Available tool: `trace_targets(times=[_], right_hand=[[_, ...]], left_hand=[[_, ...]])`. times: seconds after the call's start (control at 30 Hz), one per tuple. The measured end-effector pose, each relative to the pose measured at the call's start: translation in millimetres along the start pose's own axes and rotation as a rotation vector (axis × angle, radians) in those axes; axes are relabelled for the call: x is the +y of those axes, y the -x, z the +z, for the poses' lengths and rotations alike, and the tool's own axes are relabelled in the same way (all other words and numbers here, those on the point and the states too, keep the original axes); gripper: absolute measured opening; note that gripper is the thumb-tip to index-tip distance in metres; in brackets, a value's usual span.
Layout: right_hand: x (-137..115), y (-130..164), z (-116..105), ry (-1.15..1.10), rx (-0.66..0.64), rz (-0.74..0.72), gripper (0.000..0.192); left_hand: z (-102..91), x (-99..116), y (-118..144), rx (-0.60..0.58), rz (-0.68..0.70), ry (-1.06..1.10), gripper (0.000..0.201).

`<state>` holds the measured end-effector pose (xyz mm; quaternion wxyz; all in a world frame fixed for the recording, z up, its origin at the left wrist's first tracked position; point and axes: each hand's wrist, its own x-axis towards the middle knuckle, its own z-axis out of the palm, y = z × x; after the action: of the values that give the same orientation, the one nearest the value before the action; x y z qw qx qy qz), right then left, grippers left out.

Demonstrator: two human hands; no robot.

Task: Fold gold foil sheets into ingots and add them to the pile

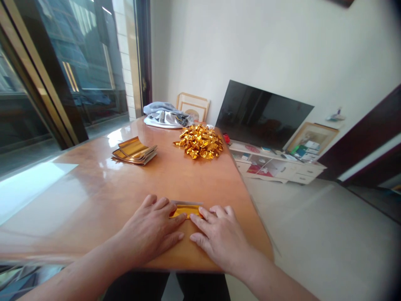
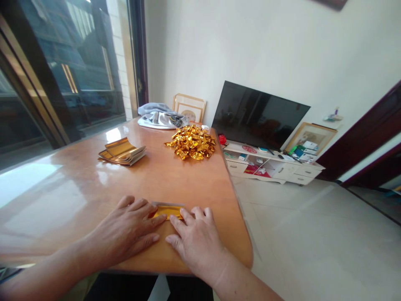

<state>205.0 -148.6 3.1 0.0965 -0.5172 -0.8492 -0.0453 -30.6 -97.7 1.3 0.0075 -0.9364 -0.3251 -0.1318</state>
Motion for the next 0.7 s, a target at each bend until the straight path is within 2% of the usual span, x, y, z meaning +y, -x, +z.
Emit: trace_targets(times=[0.37,0.6,0.7], right_hand=[[9,6,-6,0.076,-0.036,-0.012,0.04],[22,13,-13,0.07,-0.078,0.007,0.037],[25,10,-19,0.069,-0.058,0.019,0.033]], left_hand=[[-2.4,0,-1,-0.007,0.009,-0.023,0.03],[5.7,-3,1,0.002,0.002,-0.032,0.034],[7.5,-4,2,-0.005,0.0,-0.033,0.036]])
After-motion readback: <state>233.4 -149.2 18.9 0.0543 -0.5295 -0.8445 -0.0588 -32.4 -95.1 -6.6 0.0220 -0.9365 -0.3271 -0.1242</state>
